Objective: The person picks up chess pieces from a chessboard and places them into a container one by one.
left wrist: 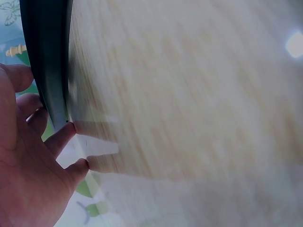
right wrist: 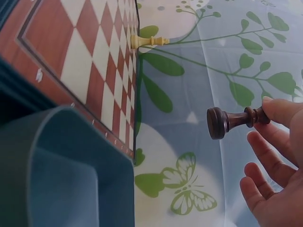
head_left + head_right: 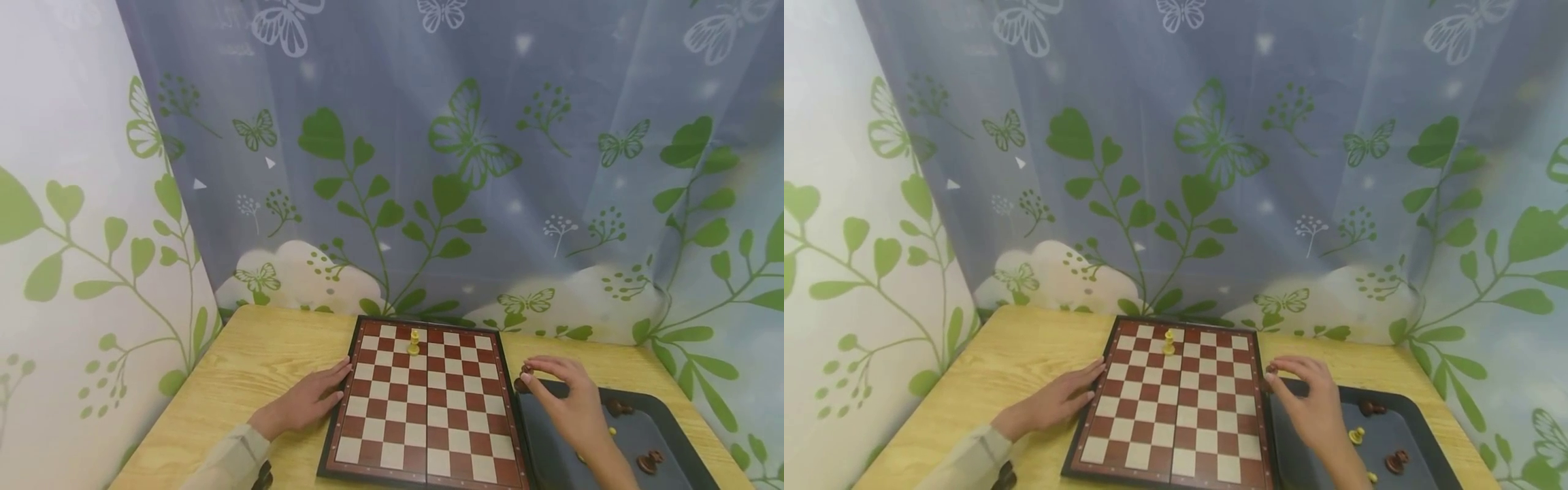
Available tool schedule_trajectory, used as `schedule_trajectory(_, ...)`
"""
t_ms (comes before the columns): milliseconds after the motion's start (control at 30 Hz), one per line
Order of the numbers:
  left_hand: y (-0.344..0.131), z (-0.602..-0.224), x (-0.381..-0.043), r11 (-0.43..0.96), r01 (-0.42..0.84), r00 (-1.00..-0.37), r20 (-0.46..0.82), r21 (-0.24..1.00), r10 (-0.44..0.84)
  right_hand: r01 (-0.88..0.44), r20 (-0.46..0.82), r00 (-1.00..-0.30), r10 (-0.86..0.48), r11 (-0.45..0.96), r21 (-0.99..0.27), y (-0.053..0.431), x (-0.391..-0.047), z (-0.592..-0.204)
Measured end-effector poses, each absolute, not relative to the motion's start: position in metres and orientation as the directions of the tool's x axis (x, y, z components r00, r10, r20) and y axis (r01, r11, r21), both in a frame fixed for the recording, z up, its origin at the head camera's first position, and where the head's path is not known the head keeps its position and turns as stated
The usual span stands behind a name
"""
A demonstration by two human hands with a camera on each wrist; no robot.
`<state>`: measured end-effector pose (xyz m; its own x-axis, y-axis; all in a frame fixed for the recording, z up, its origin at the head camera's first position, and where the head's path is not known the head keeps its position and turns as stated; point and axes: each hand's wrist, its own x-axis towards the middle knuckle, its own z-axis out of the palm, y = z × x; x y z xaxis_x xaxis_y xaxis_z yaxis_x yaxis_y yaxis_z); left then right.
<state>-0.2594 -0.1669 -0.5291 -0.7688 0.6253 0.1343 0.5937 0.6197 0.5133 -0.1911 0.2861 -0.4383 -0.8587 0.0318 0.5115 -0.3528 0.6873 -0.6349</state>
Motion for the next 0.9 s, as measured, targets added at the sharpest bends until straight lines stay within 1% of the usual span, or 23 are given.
schedule_trajectory(167, -0.167, -0.530, -0.259, 0.620, 0.575, -0.775, 0.111, 0.534, 0.622, -0.327, 0.493, -0.869, 0.040, 0.701, -0.633, 0.292, -0.185, -0.442)
schedule_trajectory(533, -0.166, -0.529, -0.260, 0.612, 0.578, -0.772, 0.119, 0.540, 0.624, -0.238, 0.431, -0.899, 0.077, 0.740, -0.628, 0.309, -0.178, -0.454)
schedule_trajectory(733, -0.167, -0.527, -0.259, 0.607, 0.588, -0.768, 0.133, 0.534, 0.627, -0.198, 0.405, -0.909, 0.101, 0.750, -0.631, 0.316, -0.169, -0.459)
schedule_trajectory(900, -0.167, -0.526, -0.258, 0.594, 0.622, -0.752, 0.177, 0.509, 0.635, -0.135, 0.372, -0.917, 0.142, 0.768, -0.626, 0.320, -0.159, -0.462)
